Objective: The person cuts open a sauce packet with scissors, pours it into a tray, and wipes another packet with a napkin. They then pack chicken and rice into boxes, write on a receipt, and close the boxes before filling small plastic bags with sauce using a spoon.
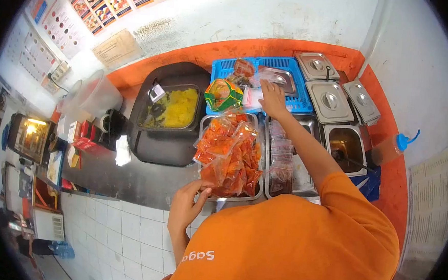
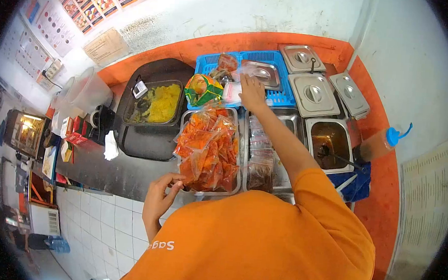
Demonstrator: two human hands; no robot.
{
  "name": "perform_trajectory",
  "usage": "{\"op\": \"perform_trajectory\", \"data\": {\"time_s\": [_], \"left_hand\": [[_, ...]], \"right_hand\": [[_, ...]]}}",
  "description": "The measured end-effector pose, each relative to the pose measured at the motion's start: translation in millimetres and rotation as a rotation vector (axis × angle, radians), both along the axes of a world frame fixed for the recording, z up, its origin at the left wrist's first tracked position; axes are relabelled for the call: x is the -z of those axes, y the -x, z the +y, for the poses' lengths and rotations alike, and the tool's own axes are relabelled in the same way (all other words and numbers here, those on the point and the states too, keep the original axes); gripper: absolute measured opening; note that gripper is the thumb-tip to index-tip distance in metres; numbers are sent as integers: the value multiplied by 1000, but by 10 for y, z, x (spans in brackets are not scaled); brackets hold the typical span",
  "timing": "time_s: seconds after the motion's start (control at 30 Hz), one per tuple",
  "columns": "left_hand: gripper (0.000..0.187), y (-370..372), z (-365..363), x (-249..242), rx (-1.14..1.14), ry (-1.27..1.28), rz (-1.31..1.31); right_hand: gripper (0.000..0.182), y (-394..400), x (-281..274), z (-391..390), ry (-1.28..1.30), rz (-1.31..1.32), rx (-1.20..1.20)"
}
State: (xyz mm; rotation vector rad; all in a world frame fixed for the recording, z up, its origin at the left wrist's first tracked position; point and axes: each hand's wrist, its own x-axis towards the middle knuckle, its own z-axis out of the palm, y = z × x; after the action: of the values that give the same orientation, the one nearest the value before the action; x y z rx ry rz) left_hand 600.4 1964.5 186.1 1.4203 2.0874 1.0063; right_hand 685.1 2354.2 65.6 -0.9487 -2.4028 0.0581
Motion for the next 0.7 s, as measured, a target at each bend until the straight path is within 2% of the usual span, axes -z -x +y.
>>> {"op": "perform_trajectory", "data": {"time_s": [0.07, 0.17, 0.27, 0.37, 0.47, 0.57, 0.63, 0.67, 0.7], "left_hand": [[16, -9, 16, -23, 11, 2, -3], [17, -55, 86, -102, 48, -34, 23], [17, -46, 119, -67, 91, -79, 34], [17, -33, 91, -29, 93, -63, 19], [17, 1, 38, -34, 87, -59, -30], [19, -32, 135, -107, 115, -159, -73], [22, -55, 287, -84, 139, -289, -155], [24, -117, 422, -76, 145, -349, -362], [26, -216, 587, -62, 145, -403, -572]], "right_hand": [[61, 66, 116, 200, -36, -78, 50], [36, 72, 13, 340, 41, -330, -46], [17, 187, 36, 340, -116, -358, 27], [17, 87, 73, 218, -247, -106, 73], [16, -54, -82, 125, -65, 245, 127], [13, -284, -415, 19, -152, 619, -18], [11, -526, -823, -432, 22, 544, -97], [11, -650, -1015, -721, 115, 502, -139], [13, -762, -1165, -994, 85, 519, -254]]}}
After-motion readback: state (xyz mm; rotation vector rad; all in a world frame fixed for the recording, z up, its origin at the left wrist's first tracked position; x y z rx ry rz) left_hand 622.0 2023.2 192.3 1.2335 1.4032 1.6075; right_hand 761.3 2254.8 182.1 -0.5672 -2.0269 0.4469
